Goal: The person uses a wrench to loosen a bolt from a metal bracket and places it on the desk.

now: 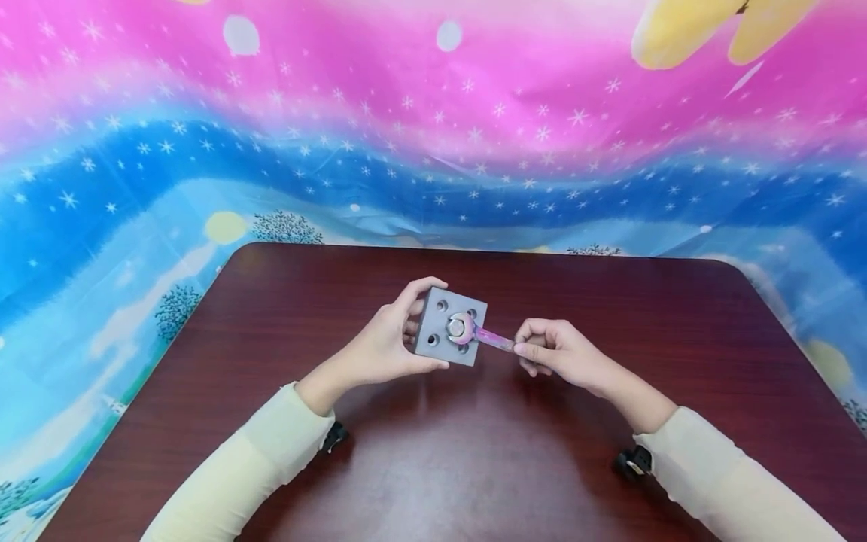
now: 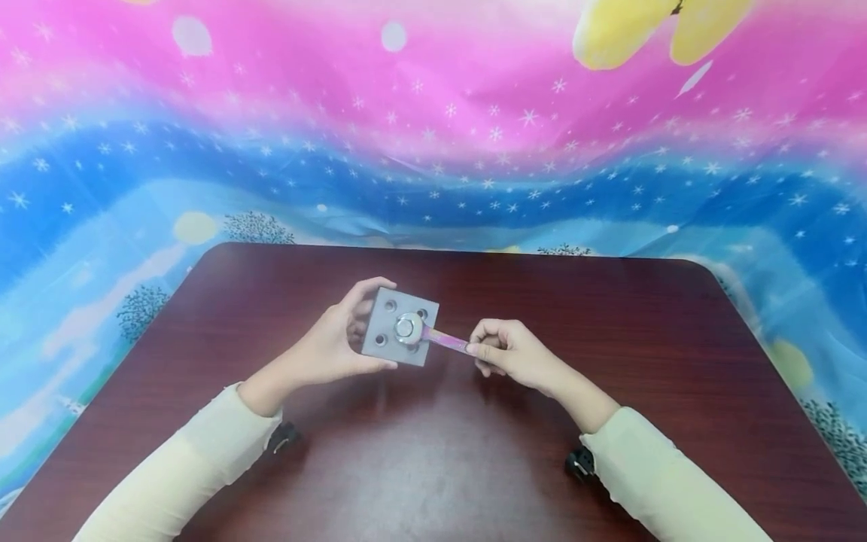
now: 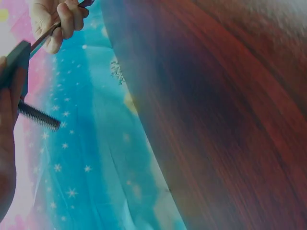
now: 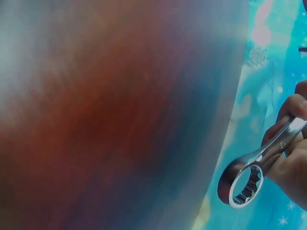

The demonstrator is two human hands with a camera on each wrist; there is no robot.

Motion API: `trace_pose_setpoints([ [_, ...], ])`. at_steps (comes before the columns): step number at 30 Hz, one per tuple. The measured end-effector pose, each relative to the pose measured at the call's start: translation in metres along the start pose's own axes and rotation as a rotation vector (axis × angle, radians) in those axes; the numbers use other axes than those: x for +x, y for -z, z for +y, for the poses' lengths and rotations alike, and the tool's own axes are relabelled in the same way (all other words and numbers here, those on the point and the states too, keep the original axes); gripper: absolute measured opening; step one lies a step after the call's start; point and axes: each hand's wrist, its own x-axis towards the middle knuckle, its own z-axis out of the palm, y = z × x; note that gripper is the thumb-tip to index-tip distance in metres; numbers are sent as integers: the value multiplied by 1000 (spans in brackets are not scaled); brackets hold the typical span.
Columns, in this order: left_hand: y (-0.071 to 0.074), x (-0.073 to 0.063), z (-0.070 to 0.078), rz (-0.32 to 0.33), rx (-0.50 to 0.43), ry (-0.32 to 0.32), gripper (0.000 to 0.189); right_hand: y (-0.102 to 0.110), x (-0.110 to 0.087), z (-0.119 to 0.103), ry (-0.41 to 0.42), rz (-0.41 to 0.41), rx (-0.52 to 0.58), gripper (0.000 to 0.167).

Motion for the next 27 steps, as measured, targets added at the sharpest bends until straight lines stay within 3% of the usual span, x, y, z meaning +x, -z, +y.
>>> trace_pose_setpoints([
  [9, 15, 2, 5, -234, 17, 33, 95, 18, 11, -4, 81, -77, -120, 12],
  [16, 20, 7, 4, -396, -24, 31, 93, 24, 19, -6, 136, -140, -175, 7],
  [23, 18, 9, 2, -486, -50, 42, 92, 28, 21, -8, 131, -168, -224, 5],
  [27, 16, 11, 0, -494, -57, 37, 92, 32, 21, -8, 127, -162, -252, 4],
])
